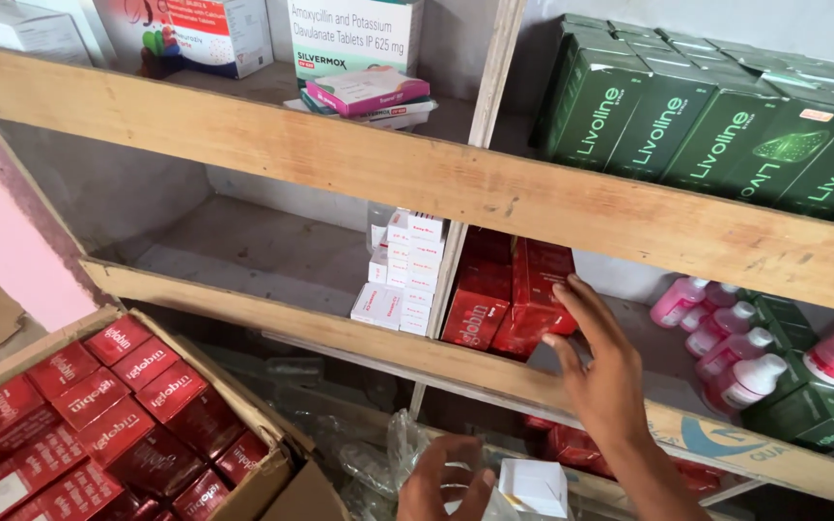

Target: Organize and arrange boxes of medicine and syrups on pharmacy shelves.

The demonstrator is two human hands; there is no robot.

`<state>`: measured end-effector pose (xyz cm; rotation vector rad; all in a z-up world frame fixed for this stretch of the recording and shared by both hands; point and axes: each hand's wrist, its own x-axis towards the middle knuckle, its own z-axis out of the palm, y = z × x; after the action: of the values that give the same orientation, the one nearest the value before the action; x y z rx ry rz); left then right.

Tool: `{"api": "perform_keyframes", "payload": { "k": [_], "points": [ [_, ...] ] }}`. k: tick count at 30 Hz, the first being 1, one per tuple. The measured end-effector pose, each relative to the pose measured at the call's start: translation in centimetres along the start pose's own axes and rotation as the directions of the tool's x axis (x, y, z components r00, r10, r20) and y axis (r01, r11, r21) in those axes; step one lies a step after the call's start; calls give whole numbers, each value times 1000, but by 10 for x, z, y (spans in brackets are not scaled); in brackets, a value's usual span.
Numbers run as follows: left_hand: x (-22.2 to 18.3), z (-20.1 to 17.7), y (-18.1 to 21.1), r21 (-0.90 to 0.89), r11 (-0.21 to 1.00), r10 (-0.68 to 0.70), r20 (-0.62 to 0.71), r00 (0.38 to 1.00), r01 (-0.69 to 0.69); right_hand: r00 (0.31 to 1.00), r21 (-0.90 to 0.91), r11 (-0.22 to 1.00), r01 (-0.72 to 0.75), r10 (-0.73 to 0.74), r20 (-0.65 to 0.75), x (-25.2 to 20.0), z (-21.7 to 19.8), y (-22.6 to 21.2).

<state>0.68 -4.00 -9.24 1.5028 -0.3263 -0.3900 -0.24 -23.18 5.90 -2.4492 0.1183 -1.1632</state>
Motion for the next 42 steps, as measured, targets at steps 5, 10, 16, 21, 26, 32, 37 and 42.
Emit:
{"api": "perform_keyframes", "payload": {
  "k": [5, 10, 16, 21, 26, 32, 37, 42],
  "points": [
    [-3, 4, 7, 32, 999, 37, -22, 999, -36, 992, 41, 992, -117, 119, -33, 20, 12, -1],
    [-6, 0, 19, 43, 995, -97, 46, 994, 95, 996, -38, 996, -82, 81, -43, 52, 31, 32],
    [-2, 7, -3, 18, 1000, 0, 12, 1000, 0, 993, -173, 978, -119, 113, -46, 89, 59, 95],
    [-3, 11, 4, 72, 995, 67, -15, 998, -66, 985, -195, 966, -173, 168, -40, 92, 64, 108],
    [-8, 4, 7, 77, 997, -14, 37, 999, 11, 991, -236, 966, -106, 82, -107, 84, 68, 96],
    [-5, 7, 10, 86, 996, -30, 23, 999, 27, 988, -230, 973, -20, -17, -155, 79, 72, 104],
    [-8, 8, 25, 97, 995, 23, 43, 999, -28, 986, -187, 981, -44, 12, -168, 77, 76, 106],
    [-6, 5, 18, 123, 992, -28, 58, 998, 21, 985, -147, 988, -44, 18, -174, 84, 70, 94]
  ]
}}
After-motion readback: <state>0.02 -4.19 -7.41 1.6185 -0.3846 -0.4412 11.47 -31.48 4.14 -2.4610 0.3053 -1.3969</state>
